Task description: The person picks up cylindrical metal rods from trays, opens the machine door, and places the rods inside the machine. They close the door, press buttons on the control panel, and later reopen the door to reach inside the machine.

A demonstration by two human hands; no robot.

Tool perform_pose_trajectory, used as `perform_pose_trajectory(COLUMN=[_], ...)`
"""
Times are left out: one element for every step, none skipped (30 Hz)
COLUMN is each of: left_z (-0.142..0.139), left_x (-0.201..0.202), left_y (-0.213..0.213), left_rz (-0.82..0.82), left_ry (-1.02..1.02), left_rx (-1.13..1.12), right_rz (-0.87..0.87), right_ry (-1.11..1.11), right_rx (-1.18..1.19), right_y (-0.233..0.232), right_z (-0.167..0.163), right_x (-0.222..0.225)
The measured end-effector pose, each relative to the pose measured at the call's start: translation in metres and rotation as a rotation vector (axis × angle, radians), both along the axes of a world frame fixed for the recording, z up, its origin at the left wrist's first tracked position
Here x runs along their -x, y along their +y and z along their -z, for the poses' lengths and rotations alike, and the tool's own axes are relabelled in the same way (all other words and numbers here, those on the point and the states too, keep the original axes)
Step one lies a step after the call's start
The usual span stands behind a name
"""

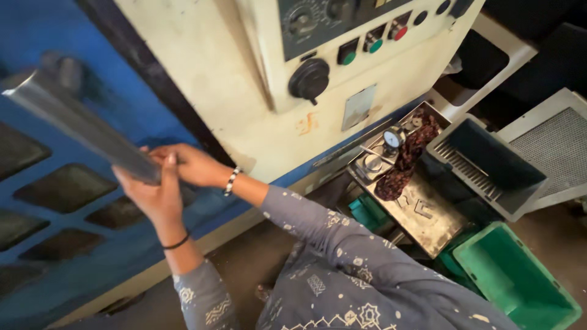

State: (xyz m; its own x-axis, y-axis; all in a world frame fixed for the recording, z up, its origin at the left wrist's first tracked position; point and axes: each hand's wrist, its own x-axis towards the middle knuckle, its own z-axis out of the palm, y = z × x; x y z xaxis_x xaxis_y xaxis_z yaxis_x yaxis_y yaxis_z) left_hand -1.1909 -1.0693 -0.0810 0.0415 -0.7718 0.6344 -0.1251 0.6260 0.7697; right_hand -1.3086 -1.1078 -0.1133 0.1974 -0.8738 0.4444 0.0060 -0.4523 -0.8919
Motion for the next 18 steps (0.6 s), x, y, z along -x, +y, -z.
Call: perform_pose_trajectory(left_z=[-0.003,-0.005,-0.008,-0.009,-0.011,-0.013,-0.015,-0.017,-0.019,-0.02,-0.023,-0.025,-0.026,-0.028,-0.029,-0.03,-0.031,-0.032], left_x=[-0.004,-0.007,-0.012,-0.016,-0.02,-0.022,-0.025,-0.028,-0.03,-0.032,-0.034,-0.036,-0.038,-0.04,-0.041,-0.042,-0.042,-0.043], left_y=[0.0,0.001,0.003,0.004,0.006,0.006,0.007,0.009,0.009,0.01,0.011,0.011,0.012,0.013,0.014,0.015,0.015,0.016], left_rz=[0.009,0.016,0.003,-0.009,-0.019,0.002,0.023,0.045,0.055,0.066,0.078,0.075,0.072,0.07,0.087,0.103,0.12,0.143], left_ry=[-0.008,-0.017,-0.048,-0.082,-0.117,-0.106,-0.094,-0.082,-0.074,-0.063,-0.05,-0.065,-0.079,-0.094,-0.075,-0.055,-0.036,-0.02], left_rx=[0.01,0.019,0.03,0.039,0.052,0.051,0.049,0.046,0.03,0.016,0.002,0.017,0.03,0.044,0.029,0.016,0.003,-0.006], right_rz=[0.021,-0.015,-0.051,-0.087,-0.086,-0.083,-0.08,-0.075,-0.069,-0.062,-0.062,-0.06,-0.058,-0.066,-0.075,-0.083,-0.077,-0.072], right_ry=[-0.023,-0.053,-0.086,-0.122,-0.14,-0.155,-0.167,-0.178,-0.191,-0.201,-0.194,-0.185,-0.176,-0.194,-0.211,-0.227,-0.233,-0.239], right_rx=[0.023,0.031,0.035,0.038,0.041,0.049,0.057,0.044,0.029,0.017,0.017,0.014,0.008,-0.003,-0.012,-0.019,-0.02,-0.023], right_y=[-0.001,-0.002,-0.003,-0.004,-0.004,-0.006,-0.006,-0.006,-0.006,-0.005,-0.005,-0.004,-0.002,-0.002,-0.001,-0.001,-0.002,-0.001], right_z=[0.002,0.005,0.008,0.011,0.015,0.018,0.02,0.022,0.023,0.024,0.023,0.023,0.022,0.022,0.021,0.02,0.019,0.019], right_x=[-0.005,-0.009,-0.012,-0.017,-0.02,-0.023,-0.025,-0.027,-0.029,-0.031,-0.032,-0.033,-0.035,-0.036,-0.038,-0.039,-0.04,-0.042])
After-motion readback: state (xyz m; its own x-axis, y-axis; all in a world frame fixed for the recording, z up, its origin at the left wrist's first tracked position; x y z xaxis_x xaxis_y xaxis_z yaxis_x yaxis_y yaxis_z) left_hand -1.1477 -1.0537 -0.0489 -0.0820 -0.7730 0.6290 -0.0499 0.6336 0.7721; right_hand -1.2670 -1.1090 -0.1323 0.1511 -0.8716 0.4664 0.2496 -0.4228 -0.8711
